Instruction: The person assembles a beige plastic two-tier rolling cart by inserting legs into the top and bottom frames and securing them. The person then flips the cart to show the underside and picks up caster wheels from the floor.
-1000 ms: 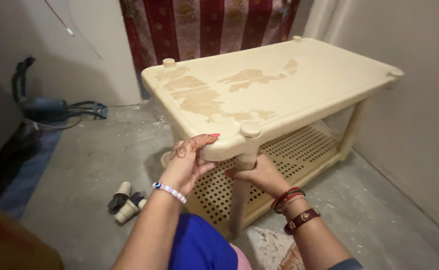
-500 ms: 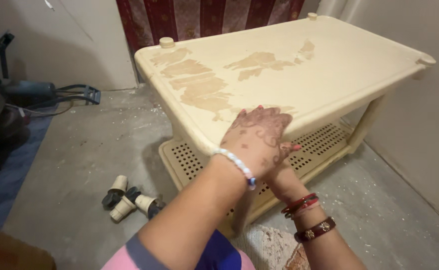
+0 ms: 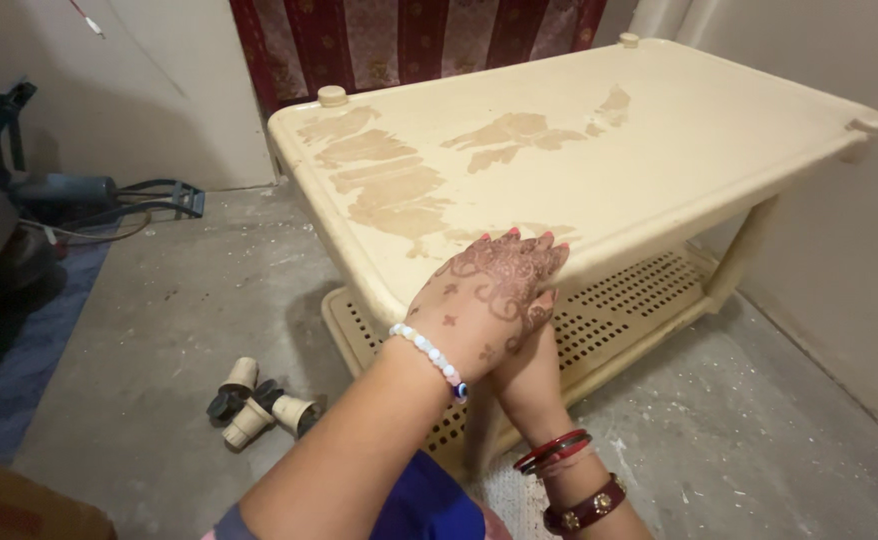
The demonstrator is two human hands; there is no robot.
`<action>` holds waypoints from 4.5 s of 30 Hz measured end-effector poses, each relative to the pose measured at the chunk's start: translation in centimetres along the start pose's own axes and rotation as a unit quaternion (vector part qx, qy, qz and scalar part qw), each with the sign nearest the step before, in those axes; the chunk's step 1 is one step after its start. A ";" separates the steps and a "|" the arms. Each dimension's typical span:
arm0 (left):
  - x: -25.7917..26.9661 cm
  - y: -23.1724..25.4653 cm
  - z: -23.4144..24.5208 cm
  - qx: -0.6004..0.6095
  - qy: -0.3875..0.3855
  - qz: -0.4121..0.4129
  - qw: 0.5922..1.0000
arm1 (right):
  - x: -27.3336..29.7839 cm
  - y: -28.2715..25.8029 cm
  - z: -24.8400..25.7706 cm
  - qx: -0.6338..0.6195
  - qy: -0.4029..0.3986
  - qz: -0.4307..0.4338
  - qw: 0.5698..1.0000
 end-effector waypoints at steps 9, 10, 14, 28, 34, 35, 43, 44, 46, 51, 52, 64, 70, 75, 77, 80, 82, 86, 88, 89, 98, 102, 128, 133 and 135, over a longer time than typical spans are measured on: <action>-2.1 -1.5 0.1 0.078 -0.142 0.013 0.987 | -0.5 0.3 -0.2 -0.056 -0.162 -0.087 0.981; -2.1 -1.6 0.3 0.057 -0.151 0.029 0.987 | -0.5 1.4 -0.3 -0.047 -0.163 -0.149 0.974; -0.8 -1.0 0.1 0.015 -0.151 0.078 0.985 | 0.4 4.4 -1.1 -0.019 -0.150 -0.262 0.953; -0.6 0.3 1.8 0.025 -0.164 0.095 0.982 | 0.5 7.0 -1.4 0.146 0.017 -0.089 0.985; -2.5 1.7 0.5 0.010 -0.277 0.194 0.941 | 0.3 8.5 -0.4 0.047 -0.177 -0.053 0.982; -2.9 1.8 0.7 -0.037 -0.231 0.175 0.956 | 0.4 8.3 -0.1 -0.058 -0.182 -0.069 0.979; -1.2 1.1 -1.2 -0.045 0.026 0.085 0.995 | 0.6 5.8 -1.4 -0.194 -0.062 -0.060 0.977; -1.1 1.0 -1.4 -0.062 0.021 0.070 0.995 | 0.6 5.3 -1.5 -0.152 -0.039 -0.040 0.987; -0.8 0.9 -1.3 -0.070 0.019 0.060 0.996 | 1.0 4.3 -1.7 -0.020 0.018 0.014 1.000; -1.9 1.4 -0.1 -0.036 -0.028 0.067 0.997 | 2.3 2.9 -1.5 0.273 0.137 0.100 0.947; -2.1 1.2 -0.4 -0.020 -0.082 0.077 0.993 | 1.6 3.4 -1.3 0.239 0.096 0.084 0.963; -2.7 -0.9 -1.4 0.052 -0.222 0.140 0.964 | -1.7 6.0 -2.4 -0.113 -0.223 -0.068 0.966; -2.1 -0.6 -1.2 0.038 -0.151 0.120 0.981 | 0.3 6.4 -1.7 -0.198 -0.086 -0.064 0.974; -1.7 0.1 -0.9 0.011 -0.123 0.108 0.986 | 1.8 3.3 -2.1 0.279 0.126 0.096 0.947; -1.9 -0.2 -1.2 0.026 -0.146 0.109 0.983 | 1.5 3.4 -2.1 0.284 0.111 0.095 0.948; -2.2 -0.8 -1.7 0.049 -0.227 0.074 0.970 | -1.1 5.7 -2.1 0.191 -0.098 0.003 0.977; -1.8 -1.1 -1.6 0.076 -0.260 0.051 0.961 | -1.4 7.7 -1.7 0.068 -0.257 -0.124 0.956; -1.5 -1.9 -0.8 0.084 -0.264 0.056 0.959 | -1.7 7.4 -1.7 -0.124 -0.305 -0.232 0.915; -1.4 -1.6 -1.0 0.055 -0.270 0.052 0.960 | -1.8 6.7 -2.3 -0.079 -0.259 -0.225 0.936; -1.5 -1.4 -1.1 0.036 -0.270 0.042 0.961 | -1.7 6.3 -2.4 -0.052 -0.228 -0.224 0.946; -1.2 -1.6 -0.6 0.044 -0.196 0.041 0.979 | -0.2 1.8 -1.3 0.350 0.112 0.031 0.929; -0.8 -1.4 0.6 0.052 -0.166 0.065 0.983 | 0.4 1.7 -1.6 0.425 0.143 0.067 0.891; -0.4 -0.3 2.0 0.011 -0.149 0.075 0.986 | 0.1 4.3 -0.6 -0.101 -0.244 -0.171 0.949; 0.2 1.0 2.9 -0.044 -0.127 0.048 0.990 | -3.5 3.9 10.0 -0.602 -0.066 -0.276 0.746; 1.0 1.7 2.9 -0.026 -0.120 0.055 0.991 | -5.0 4.8 12.1 -0.601 0.012 -0.310 0.736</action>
Point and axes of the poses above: each hand's wrist, its own x-axis away from the middle knuckle, its own z-axis out of the back of the hand, y = z × x, the point moved 9 cm from there along -x, towards the middle knuckle, and after that the axes turned 10 degrees about -z, right-handed, at the moved point
